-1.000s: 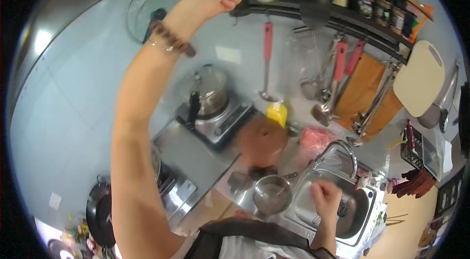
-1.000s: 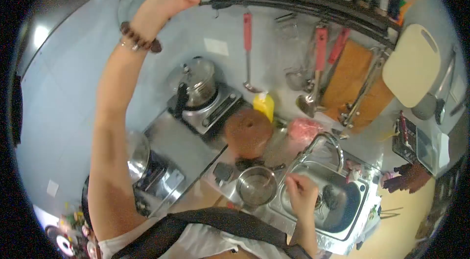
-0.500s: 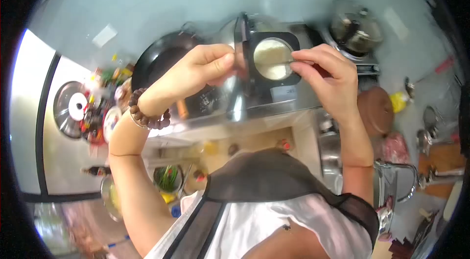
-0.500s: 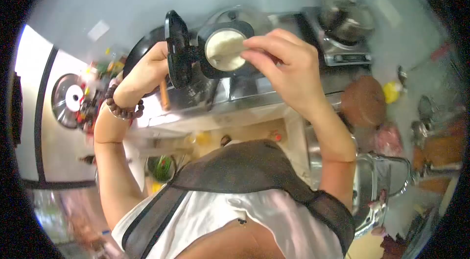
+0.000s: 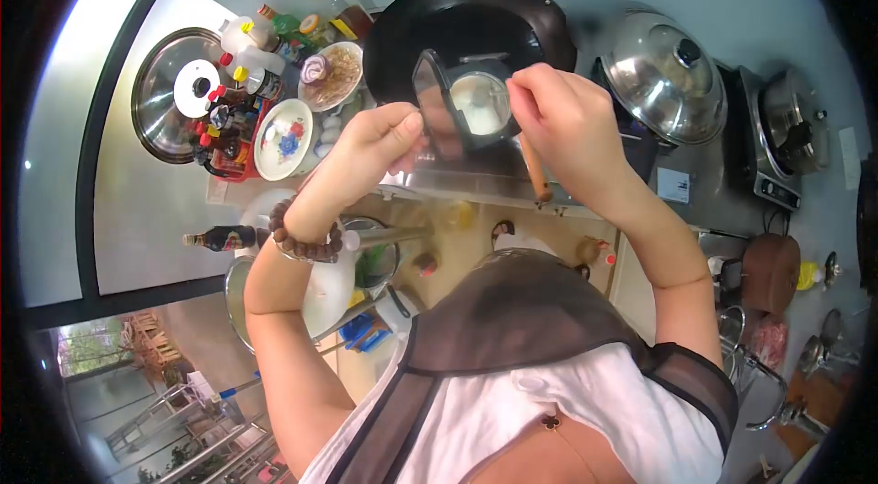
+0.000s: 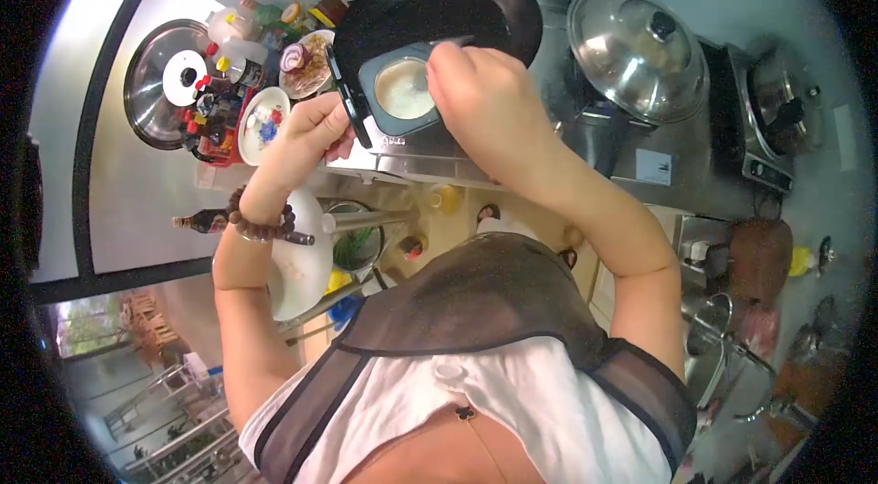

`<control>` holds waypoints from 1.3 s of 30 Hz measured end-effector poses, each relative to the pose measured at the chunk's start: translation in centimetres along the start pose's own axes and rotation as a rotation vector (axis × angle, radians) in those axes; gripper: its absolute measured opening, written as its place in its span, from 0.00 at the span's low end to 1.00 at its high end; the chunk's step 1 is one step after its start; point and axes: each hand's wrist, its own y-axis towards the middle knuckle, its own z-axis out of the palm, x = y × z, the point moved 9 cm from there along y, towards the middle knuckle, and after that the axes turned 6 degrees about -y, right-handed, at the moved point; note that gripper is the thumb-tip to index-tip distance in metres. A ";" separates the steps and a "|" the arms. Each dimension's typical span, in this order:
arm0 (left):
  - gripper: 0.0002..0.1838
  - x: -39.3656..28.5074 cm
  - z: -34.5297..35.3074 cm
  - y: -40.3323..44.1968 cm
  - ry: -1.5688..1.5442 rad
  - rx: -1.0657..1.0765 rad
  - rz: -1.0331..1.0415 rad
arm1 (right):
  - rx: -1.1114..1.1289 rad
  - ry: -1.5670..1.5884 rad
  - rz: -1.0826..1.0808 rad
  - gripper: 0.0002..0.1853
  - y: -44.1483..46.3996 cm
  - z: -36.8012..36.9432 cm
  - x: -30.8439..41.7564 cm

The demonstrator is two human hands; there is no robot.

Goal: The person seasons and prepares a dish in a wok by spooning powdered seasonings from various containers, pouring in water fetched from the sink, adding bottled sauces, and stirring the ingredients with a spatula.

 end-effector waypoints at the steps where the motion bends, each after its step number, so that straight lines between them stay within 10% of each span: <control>1: 0.18 0.4 -0.6 0.0 0.016 -0.014 0.011 | -0.004 -0.020 0.046 0.06 0.4 1.1 -0.3; 9: 0.18 3.9 -2.5 0.4 -0.124 -0.059 -0.021 | -0.029 0.319 0.461 0.07 0.8 6.2 -3.4; 16: 0.17 5.1 -4.0 1.6 -0.195 -0.102 -0.053 | 0.062 0.134 -0.128 0.06 1.5 8.0 1.3; 24: 0.16 6.3 -4.6 2.9 -0.215 -0.066 -0.082 | 0.256 0.502 0.599 0.05 0.1 11.8 -5.5; 33: 0.15 8.2 -8.1 3.1 -0.298 -0.179 -0.156 | 0.159 0.724 0.941 0.06 0.2 11.8 -9.5; 37: 0.17 8.3 -9.3 2.7 -0.317 -0.234 -0.204 | -0.075 -0.102 0.344 0.05 3.4 9.6 -9.6; 39: 0.17 8.6 -10.0 2.7 -0.294 -0.271 -0.221 | -0.070 -0.005 0.326 0.05 4.0 9.3 -8.2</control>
